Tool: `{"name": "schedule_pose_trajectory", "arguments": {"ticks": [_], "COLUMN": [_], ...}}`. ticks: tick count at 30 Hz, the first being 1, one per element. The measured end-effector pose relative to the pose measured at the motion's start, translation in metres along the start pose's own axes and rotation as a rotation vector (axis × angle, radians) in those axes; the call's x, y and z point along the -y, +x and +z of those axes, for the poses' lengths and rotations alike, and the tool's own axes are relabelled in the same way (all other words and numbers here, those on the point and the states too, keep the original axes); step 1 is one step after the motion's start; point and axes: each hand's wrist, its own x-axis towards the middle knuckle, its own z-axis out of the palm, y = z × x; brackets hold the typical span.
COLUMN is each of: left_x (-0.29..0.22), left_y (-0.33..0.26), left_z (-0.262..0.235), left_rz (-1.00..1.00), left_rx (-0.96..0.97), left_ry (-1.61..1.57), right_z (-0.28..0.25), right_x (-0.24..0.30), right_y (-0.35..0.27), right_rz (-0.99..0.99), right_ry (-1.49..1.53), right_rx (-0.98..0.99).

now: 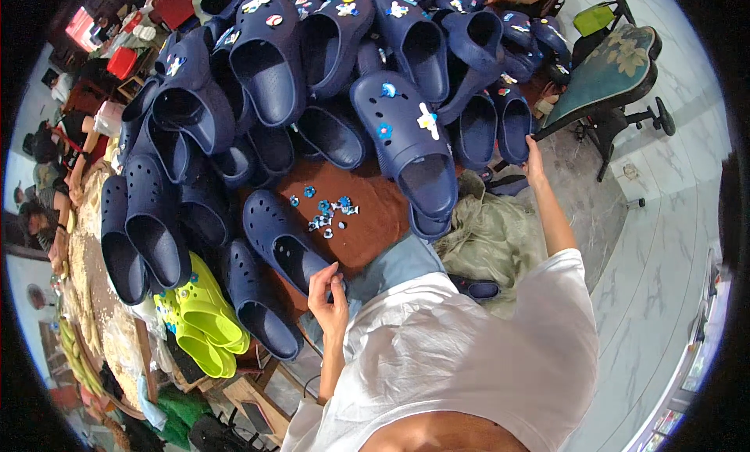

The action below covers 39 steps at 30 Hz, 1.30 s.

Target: Attaching decorative charms into the holes of foam clogs.

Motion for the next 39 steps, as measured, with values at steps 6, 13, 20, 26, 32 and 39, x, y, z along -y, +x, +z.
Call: {"name": "schedule_pose_trajectory", "arguments": {"ticks": [6,13,20,26,32,39], "left_x": [0.003,0.002,0.004,0.006,0.007,0.01], "left_y": [0.001,-0.005,-0.01,-0.001,0.005,0.03], "left_z": [0.002,-0.006,-0.019,-0.024,-0.023,-0.031], "left_rz": [0.016,-0.03,-0.066,-0.075,-0.168,-0.375], "left_rx": [-0.013,-0.005,-0.095,-0.112,-0.183,-0.137], "left_ry": [-0.021,-0.047,-0.048,-0.064,-0.206,-0.556], "right_z": [0.022,0.019,0.056,0.128,0.256,0.313], "right_x": [0.002,0.001,-0.007,0.011,-0.035,-0.1], "right_y": [-0.012,-0.015,-0.081,-0.257,-0.342,-0.368], "right_rz": [-0.012,-0.052,-1.054,-1.203,-1.032,-1.028], "right_ry": [0.252,0.23,-0.293,-0.3,-0.626,-0.707], "right_rx": [-0.077,-0.097,-0.502,0.311,0.948,1.032]}}
